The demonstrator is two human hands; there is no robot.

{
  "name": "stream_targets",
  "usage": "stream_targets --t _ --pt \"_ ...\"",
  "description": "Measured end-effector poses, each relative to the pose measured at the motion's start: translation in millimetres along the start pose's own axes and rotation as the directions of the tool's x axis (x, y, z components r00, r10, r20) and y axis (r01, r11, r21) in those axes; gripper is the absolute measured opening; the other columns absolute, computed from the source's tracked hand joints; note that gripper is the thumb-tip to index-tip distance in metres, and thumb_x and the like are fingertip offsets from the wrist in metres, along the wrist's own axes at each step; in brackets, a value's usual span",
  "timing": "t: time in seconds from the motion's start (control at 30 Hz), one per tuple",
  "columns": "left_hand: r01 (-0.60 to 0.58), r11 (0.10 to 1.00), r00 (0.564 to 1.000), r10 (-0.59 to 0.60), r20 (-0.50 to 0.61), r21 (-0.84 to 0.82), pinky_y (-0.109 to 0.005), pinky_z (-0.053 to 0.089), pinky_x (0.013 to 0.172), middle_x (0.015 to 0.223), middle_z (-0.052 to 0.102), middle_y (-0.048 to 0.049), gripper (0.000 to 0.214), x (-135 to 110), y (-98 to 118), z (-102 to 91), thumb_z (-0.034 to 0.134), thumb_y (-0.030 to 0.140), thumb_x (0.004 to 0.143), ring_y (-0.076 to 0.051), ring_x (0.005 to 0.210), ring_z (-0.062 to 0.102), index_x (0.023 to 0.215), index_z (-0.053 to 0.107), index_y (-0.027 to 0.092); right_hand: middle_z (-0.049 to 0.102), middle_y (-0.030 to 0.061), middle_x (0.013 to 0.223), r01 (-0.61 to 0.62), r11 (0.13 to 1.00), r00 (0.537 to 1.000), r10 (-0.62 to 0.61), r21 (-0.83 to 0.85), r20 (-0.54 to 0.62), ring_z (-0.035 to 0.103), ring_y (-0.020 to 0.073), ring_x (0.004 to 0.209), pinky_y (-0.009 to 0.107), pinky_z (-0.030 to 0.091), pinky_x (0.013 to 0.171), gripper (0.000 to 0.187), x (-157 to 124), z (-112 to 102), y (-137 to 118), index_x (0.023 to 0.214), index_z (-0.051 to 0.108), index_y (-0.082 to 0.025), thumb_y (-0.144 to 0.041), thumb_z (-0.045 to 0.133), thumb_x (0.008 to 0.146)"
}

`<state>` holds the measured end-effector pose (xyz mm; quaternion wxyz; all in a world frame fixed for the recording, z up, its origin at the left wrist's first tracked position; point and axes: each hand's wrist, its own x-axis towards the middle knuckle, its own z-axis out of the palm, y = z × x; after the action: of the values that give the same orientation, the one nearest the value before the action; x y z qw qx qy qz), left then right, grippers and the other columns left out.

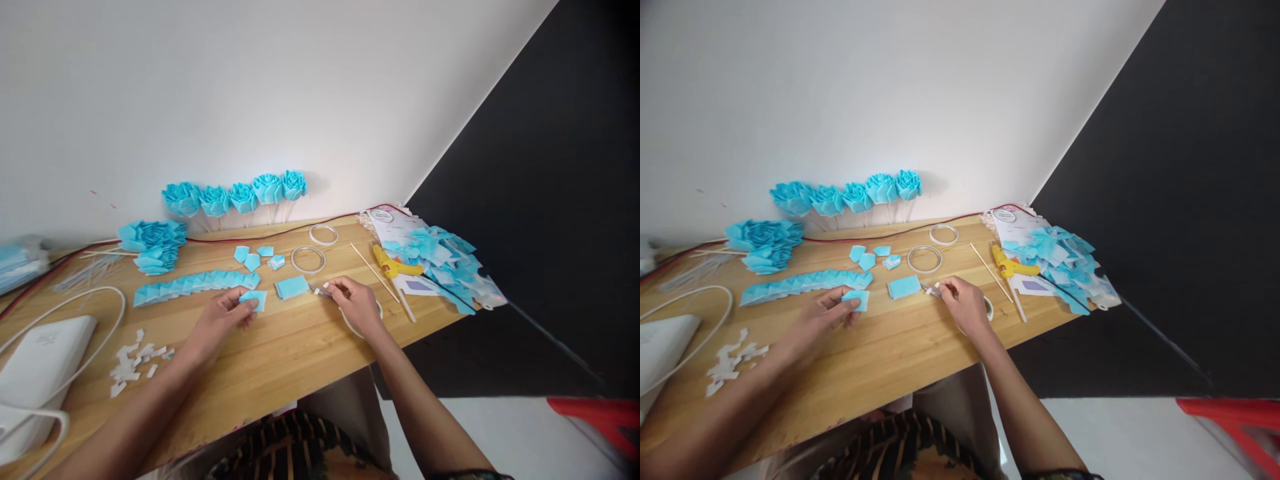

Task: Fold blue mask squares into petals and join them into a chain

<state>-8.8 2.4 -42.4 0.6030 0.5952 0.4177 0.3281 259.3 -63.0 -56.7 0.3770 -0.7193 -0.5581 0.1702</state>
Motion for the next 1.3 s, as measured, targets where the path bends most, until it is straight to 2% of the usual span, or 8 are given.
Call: stream_targets --t 0.27,0.47,0.67,0.83,1.13,1.3 --pt "0.025 1.0 1.0 -0.025 -0.014 -0.011 -0.023 0.04 0.055 0.057 0.055 0.0033 0.027 -1.1 3.2 0.8 0.067 0.041 0.075 -0.012 0.053 0.046 0.062 0.057 0.019 0.072 0.0013 0.08 0.012 1.0 1.0 -0.013 0.028 0.014 0.062 0.0165 0.068 0.026 0.042 0.063 0.023 -0.6 -0.4 0.9 0.085 0.069 -0.022 -0.039 0.053 0.087" --pt "0.04 0.999 0.999 -0.04 -0.015 0.011 -0.023 0.039 0.057 0.057 0.056 0.0039 0.025 0.9 -4.4 -1.7 0.065 0.041 0.078 -0.012 0.055 0.046 0.066 0.058 0.021 0.073 0.0019 0.085 0.071 0.996 0.997 -0.07 -0.054 0.02 0.064 0.0176 0.073 0.027 0.043 0.065 0.017 -0.6 -1.7 -0.4 0.086 0.068 -0.023 -0.029 0.053 0.088" --pt "0.043 0.999 0.999 -0.042 -0.022 0.024 -0.023 0.039 0.055 0.055 0.055 0.0038 0.027 0.8 -4.0 -1.6 0.065 0.042 0.076 -0.012 0.054 0.046 0.063 0.057 0.02 0.07 0.0036 0.086 0.238 0.94 0.968 -0.249 -0.244 -0.016 0.063 0.0188 0.082 0.028 0.044 0.072 0.015 -3.5 0.3 -1.0 0.087 0.067 -0.022 -0.017 0.052 0.087" --pt "0.054 0.997 0.999 -0.053 -0.009 0.047 -0.022 0.04 0.056 0.057 0.055 0.0042 0.026 0.3 -0.5 -1.1 0.063 0.042 0.078 -0.012 0.055 0.046 0.066 0.057 0.02 0.067 0.0042 0.081 0.334 0.868 0.929 -0.37 -0.368 -0.03 0.061 0.0188 0.079 0.029 0.044 0.07 0.015 -4.7 4.2 0.0 0.083 0.067 -0.021 -0.014 0.054 0.087" --pt "0.055 0.994 0.998 -0.053 -0.016 0.097 -0.022 0.039 0.059 0.058 0.054 0.0045 0.027 0.0 -4.6 -3.4 0.061 0.043 0.081 -0.012 0.057 0.046 0.067 0.056 0.02 0.065 0.0052 0.083 0.4 0.847 0.908 -0.419 -0.349 0.024 0.059 0.0206 0.083 0.031 0.047 0.072 0.017 -6.5 2.6 -2.4 0.086 0.068 -0.02 -0.01 0.056 0.079" --pt "0.047 0.997 0.999 -0.046 -0.012 0.065 -0.022 0.039 0.057 0.059 0.054 0.0046 0.027 1.0 -6.7 -3.2 0.062 0.043 0.08 -0.011 0.056 0.046 0.068 0.057 0.02 0.066 0.0047 0.087 0.388 0.875 0.916 -0.4 -0.288 0.02 0.06 0.02 0.085 0.031 0.048 0.074 0.017 -6.8 -2.6 -5.6 0.093 0.066 -0.02 -0.013 0.054 0.083"
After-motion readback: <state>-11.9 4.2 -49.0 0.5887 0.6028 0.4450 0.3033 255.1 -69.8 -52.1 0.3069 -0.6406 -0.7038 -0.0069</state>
